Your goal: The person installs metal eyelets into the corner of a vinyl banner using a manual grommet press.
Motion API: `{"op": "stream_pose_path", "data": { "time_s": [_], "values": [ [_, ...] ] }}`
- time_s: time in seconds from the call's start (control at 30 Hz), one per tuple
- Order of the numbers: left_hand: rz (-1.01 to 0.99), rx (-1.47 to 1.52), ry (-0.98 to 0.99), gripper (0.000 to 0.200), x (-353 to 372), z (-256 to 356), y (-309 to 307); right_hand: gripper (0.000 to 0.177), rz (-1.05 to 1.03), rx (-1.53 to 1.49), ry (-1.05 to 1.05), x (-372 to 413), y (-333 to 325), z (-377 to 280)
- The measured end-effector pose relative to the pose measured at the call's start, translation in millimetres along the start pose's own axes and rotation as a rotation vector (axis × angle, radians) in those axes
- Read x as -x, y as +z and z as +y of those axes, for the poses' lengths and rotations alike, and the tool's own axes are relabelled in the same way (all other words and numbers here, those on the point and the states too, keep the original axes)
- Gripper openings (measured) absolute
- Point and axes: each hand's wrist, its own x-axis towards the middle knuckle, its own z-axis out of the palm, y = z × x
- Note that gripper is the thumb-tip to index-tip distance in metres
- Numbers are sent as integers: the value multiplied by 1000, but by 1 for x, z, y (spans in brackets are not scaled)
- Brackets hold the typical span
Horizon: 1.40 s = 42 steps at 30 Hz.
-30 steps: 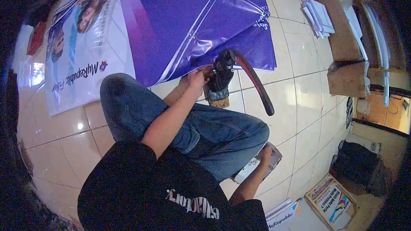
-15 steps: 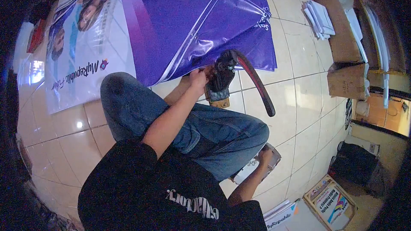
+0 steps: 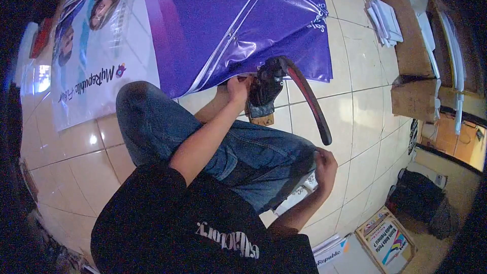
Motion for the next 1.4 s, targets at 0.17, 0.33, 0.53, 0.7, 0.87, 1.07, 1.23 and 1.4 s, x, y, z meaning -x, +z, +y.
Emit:
{"op": "stream_pose_path", "data": {
  "time_s": [0.17, 0.33, 0.53, 0.7, 0.87, 1.07, 1.23, 1.4],
  "values": [
    [-73, 260, -184, 27, -2, 5, -2, 35, -245, -295, -66, -70, 48, -84],
    [71, -90, 69, 29, 0, 11, -2, 33, -462, -28, -223, -173, 145, -77],
    [15, -4, -138, 23, 1, 21, -4, 34, -292, -396, -400, -193, 179, -100],
    [17, 63, -36, 26, -2, 2, 1, 36, -369, -44, -555, -202, 167, -75],
    [2, 8, -76, 27, 2, 13, -3, 34, -447, -243, -508, -174, 178, -82],
    [52, -138, -62, 33, 2, 8, 0, 24, -79, -293, -659, -189, 189, -110],
    [83, -66, -42, 32, 2, -7, 6, 30, -306, -858, -109, -201, 196, -97],
    [91, 10, 22, 28, 1, -24, 12, 21, -333, -936, 0, -195, 205, -90]
  ]
}}
